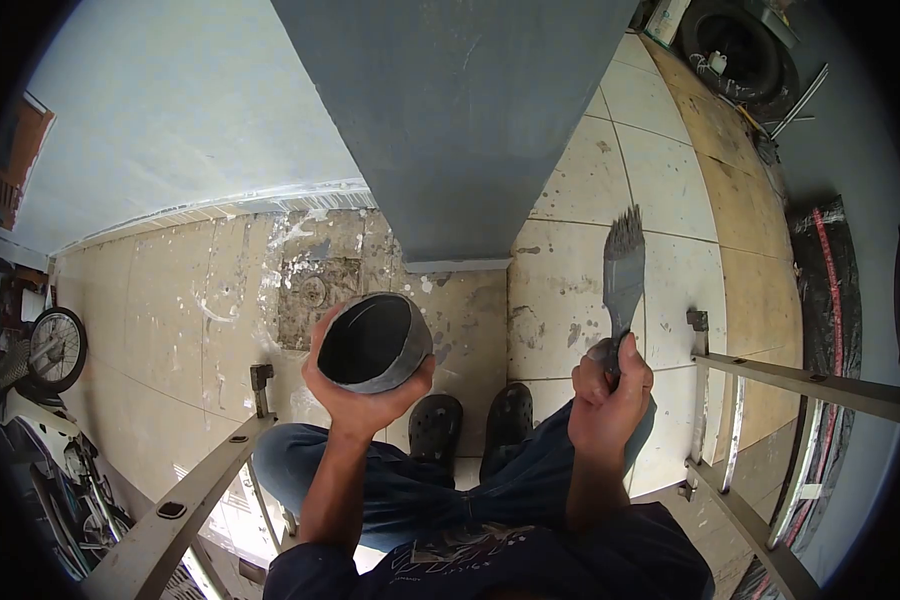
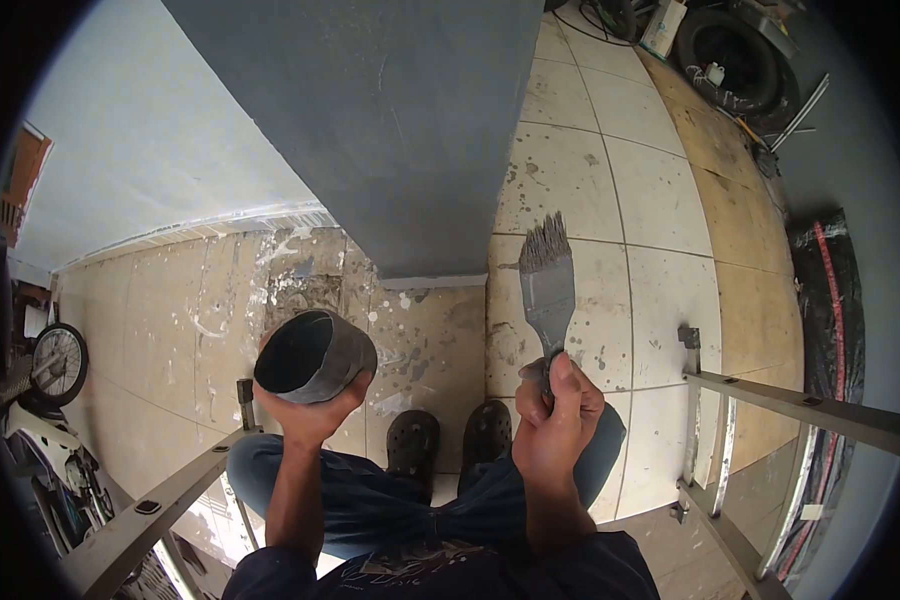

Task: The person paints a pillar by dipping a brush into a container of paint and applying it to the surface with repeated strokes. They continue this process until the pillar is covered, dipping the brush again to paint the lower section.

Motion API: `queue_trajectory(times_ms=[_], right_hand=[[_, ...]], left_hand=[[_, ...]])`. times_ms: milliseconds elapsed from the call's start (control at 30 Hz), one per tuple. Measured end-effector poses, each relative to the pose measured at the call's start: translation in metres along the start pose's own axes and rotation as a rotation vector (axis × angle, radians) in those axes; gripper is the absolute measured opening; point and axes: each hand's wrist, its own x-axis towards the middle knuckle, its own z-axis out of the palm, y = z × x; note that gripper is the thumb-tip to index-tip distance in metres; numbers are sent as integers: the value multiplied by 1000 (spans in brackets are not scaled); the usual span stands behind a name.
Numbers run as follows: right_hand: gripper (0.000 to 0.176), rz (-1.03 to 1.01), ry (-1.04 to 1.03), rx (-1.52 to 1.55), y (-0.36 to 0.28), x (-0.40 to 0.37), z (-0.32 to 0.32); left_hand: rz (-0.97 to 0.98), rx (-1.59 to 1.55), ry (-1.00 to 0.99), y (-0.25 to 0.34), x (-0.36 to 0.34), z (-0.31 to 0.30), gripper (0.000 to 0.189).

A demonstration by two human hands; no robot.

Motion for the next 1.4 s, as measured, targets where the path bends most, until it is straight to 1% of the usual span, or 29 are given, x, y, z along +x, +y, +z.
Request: queue_trajectory(times_ms=[67,133,167,233,267,367,467,533,633,667,733,767,800,833,867,933,967,1000,1033,1067,1100,1133,1167,1200,1267,1333,1400], right_hand=[[38,-11,-29,7,0,0,-2],[40,21,76,-93,-2,1,1],[40,24,70,-98,-3,2,-2],[36,60,-8,78,-3,5,-6],[36,59,-14,80,-2,6,-7],[38,85,-8,19,0,8,-5],[38,131,41,-38,1,10,0],[38,133,-49,-9,2,12,1],[37,138,-88,-9,9,13,-2],[37,137,-83,-8,11,13,-2],[34,98,-97,-102,15,16,-1],[34,99,-89,-103,16,16,0],[31,76,-80,-193,17,17,1],[29,53,-72,-283,18,17,3],[29,56,-68,-284,20,18,5],[23,-42,-2,-495,29,21,7],[23,-37,-4,-496,37,24,7],[21,-190,-50,-618,48,28,6],[19,-346,-98,-736,55,32,8],[19,-339,-96,-732,61,33,12],[17,-400,-145,-798,67,35,18],[17,-463,-192,-866,73,36,24],[14,-508,-198,-866,82,38,31],[14,-507,-189,-866,86,37,39],[12,-521,-217,-891,91,35,54],[12,-540,-195,-887,97,37,66],[11,-761,-261,-938,99,43,73]], left_hand=[[-3,-24,10,2,2,3,73],[-5,-48,20,1,3,7,74],[-5,-39,12,0,3,8,75],[-4,-26,8,-2,3,9,76],[-17,-38,3,-4,3,10,76],[-34,-67,7,-4,5,12,75],[-48,-73,15,-4,5,13,75],[-55,-63,16,-4,5,12,75],[-49,-66,3,-4,8,10,75],[-78,-77,23,-3,6,9,74],[-106,-90,36,-2,7,7,72],[-61,-57,54,-3,7,5,70],[-16,-24,71,-3,8,3,67],[-18,-25,65,-1,9,1,67],[-21,-13,81,2,10,0,65],[-30,2,99,5,11,-3,63],[14,22,89,6,12,-5,67],[56,45,77,7,12,-8,71],[52,51,75,6,12,-8,71],[71,1,89,6,12,-8,77],[93,-51,99,6,13,-8,83],[96,-48,92,7,13,-8,83],[135,-56,104,7,15,-8,87],[172,-66,115,7,15,-7,91],[172,-98,132,7,15,-5,91],[175,-130,153,7,16,-3,92],[231,-134,153,8,17,-3,93]])
